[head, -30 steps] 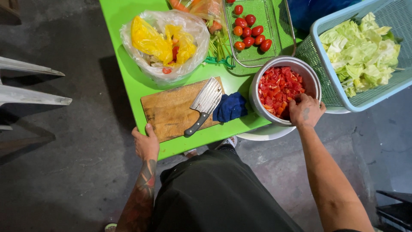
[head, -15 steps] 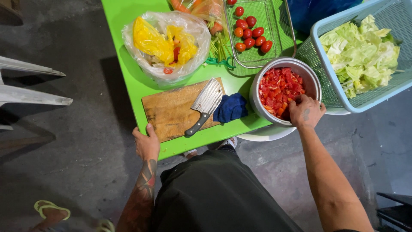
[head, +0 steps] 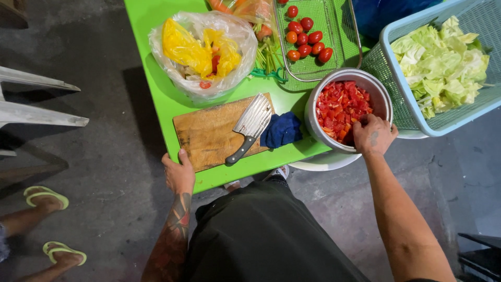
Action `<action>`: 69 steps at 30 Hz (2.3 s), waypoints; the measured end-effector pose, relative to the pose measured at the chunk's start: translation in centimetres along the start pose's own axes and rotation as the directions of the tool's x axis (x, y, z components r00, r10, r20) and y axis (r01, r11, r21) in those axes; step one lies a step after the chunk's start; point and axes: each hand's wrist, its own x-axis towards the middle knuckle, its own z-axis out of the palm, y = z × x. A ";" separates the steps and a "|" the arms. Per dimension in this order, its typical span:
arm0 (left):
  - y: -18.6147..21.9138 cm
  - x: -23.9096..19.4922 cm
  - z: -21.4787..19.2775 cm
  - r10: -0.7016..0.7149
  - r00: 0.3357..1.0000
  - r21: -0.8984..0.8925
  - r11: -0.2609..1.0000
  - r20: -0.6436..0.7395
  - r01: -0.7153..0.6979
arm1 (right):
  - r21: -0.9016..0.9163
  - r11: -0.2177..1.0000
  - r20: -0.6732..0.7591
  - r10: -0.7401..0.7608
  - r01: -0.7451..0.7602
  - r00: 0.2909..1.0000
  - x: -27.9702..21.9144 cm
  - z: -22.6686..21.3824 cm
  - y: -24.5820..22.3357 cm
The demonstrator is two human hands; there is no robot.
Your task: The person chops cherry tomatoes on a wooden cutting board using a knife and transfers the pieces into a metal bowl. They also wipe the cutting board and table surface with a blue cloth between tasks.
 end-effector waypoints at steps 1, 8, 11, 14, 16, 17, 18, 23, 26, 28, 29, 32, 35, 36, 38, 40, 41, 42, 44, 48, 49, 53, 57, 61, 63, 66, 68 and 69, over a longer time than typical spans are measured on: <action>-0.2 0.2 0.2 -0.001 1.000 0.000 1.000 0.000 0.001 | 0.000 1.000 0.001 0.000 0.000 1.000 0.0 0.0 0.0; -0.3 0.4 0.4 -0.012 1.000 -0.010 1.000 0.006 0.012 | 0.005 1.000 0.011 0.002 -0.002 1.000 0.0 -0.3 -0.2; -0.4 0.4 0.3 -0.017 1.000 -0.003 1.000 0.002 0.017 | -0.009 1.000 0.016 0.004 -0.004 1.000 0.2 0.2 0.1; -0.5 0.5 0.4 -0.017 1.000 0.000 1.000 -0.003 0.017 | -0.018 1.000 0.016 0.008 -0.008 1.000 0.3 0.3 0.0; -0.3 0.4 0.3 -0.018 1.000 0.000 1.000 -0.006 0.018 | -0.017 1.000 0.015 0.007 -0.007 1.000 0.2 0.2 0.0; -0.1 0.2 0.1 -0.020 1.000 -0.002 1.000 0.005 0.020 | -0.013 1.000 0.011 0.004 -0.004 1.000 0.2 0.1 -0.1; 0.1 0.1 -0.1 -0.022 1.000 -0.005 1.000 0.016 0.022 | -0.008 1.000 0.007 0.001 -0.001 1.000 0.1 0.1 -0.1; 0.4 0.0 -0.3 -0.026 1.000 -0.016 1.000 0.012 0.026 | 0.009 1.000 0.007 -0.007 0.007 1.000 0.2 0.1 0.0; 0.2 0.1 -0.1 -0.021 1.000 -0.018 1.000 0.008 0.021 | 0.003 1.000 0.001 -0.012 0.012 1.000 0.2 0.1 0.0; 0.3 -0.1 -0.2 -0.020 1.000 -0.017 1.000 0.007 0.020 | -0.003 1.000 -0.003 -0.015 0.015 1.000 0.1 0.3 0.1; 0.5 -0.2 -0.3 -0.021 1.000 -0.014 1.000 0.005 0.021 | -0.014 1.000 0.001 -0.010 0.010 1.000 0.2 0.4 0.2; 0.5 -0.3 -0.2 -0.021 1.000 -0.009 1.000 0.002 0.021 | -0.010 1.000 0.011 0.000 0.000 1.000 0.2 0.2 0.0; 0.3 0.0 0.0 -0.016 1.000 -0.009 1.000 -0.001 0.016 | -0.002 1.000 0.018 0.005 -0.005 1.000 0.2 0.1 0.0; 0.1 0.1 0.1 -0.013 1.000 -0.010 1.000 -0.003 0.013 | -0.009 1.000 0.021 0.005 -0.005 1.000 0.2 0.2 0.1; -0.2 0.4 0.3 -0.012 1.000 -0.007 1.000 -0.003 0.012 | -0.010 1.000 0.029 0.006 -0.006 1.000 0.3 0.2 0.1; -0.5 0.6 0.4 -0.010 1.000 -0.004 1.000 -0.002 0.010 | -0.010 1.000 0.036 0.007 -0.007 0.999 0.2 0.1 0.0; -0.6 0.7 0.5 -0.007 1.000 -0.007 1.000 -0.007 0.007 | -0.013 1.000 0.033 0.006 -0.006 0.999 0.2 0.0 0.0; -0.6 0.7 0.6 -0.005 1.000 -0.010 1.000 -0.011 0.005 | -0.016 1.000 0.029 0.006 -0.005 1.000 0.2 -0.1 0.0; -0.9 1.0 0.8 0.005 1.000 -0.016 1.000 -0.020 -0.006 | -0.030 1.000 0.020 0.005 -0.005 1.000 0.2 -0.1 -0.3; 0.1 0.1 0.2 -0.003 0.999 -0.025 1.000 -0.040 0.002 | -0.067 0.998 0.070 -0.005 0.010 0.998 0.4 -0.7 -0.1; -0.2 0.2 0.4 0.005 0.999 -0.027 1.000 -0.033 -0.006 | -0.070 0.998 0.065 0.004 0.001 0.998 0.3 -0.7 -0.3; -0.6 0.4 0.6 0.020 0.999 -0.005 1.000 -0.035 -0.020 | -0.056 0.998 -0.005 0.022 -0.022 1.000 0.1 -0.9 -0.7; -1.1 0.7 0.9 0.028 0.999 0.008 1.000 -0.046 -0.027 | -0.095 0.995 -0.033 0.016 -0.020 0.999 -0.1 -1.0 -0.9; -1.4 0.6 0.9 0.060 0.997 0.004 0.998 -0.050 -0.060 | -0.067 0.997 -0.055 0.034 -0.037 0.998 -0.4 -2.3 -1.9; -1.6 0.7 1.5 0.060 0.995 0.019 0.998 -0.076 -0.059 | -0.084 0.996 -0.055 0.019 -0.024 0.998 -0.3 -2.6 -1.8; -1.5 0.9 1.4 0.087 0.992 -0.041 0.995 -0.096 -0.091 | -0.004 1.000 0.017 0.011 -0.011 1.000 -0.6 -7.1 -3.8; 0.8 -0.9 -0.1 0.069 0.997 0.002 0.998 -0.035 -0.069 | 0.001 1.000 -0.026 0.010 -0.010 1.000 -0.7 -6.6 -3.3; 1.8 -1.7 -1.1 0.017 1.000 0.047 0.999 -0.013 -0.016 | 0.022 0.999 -0.062 -0.035 0.037 0.997 -0.4 -6.1 -3.3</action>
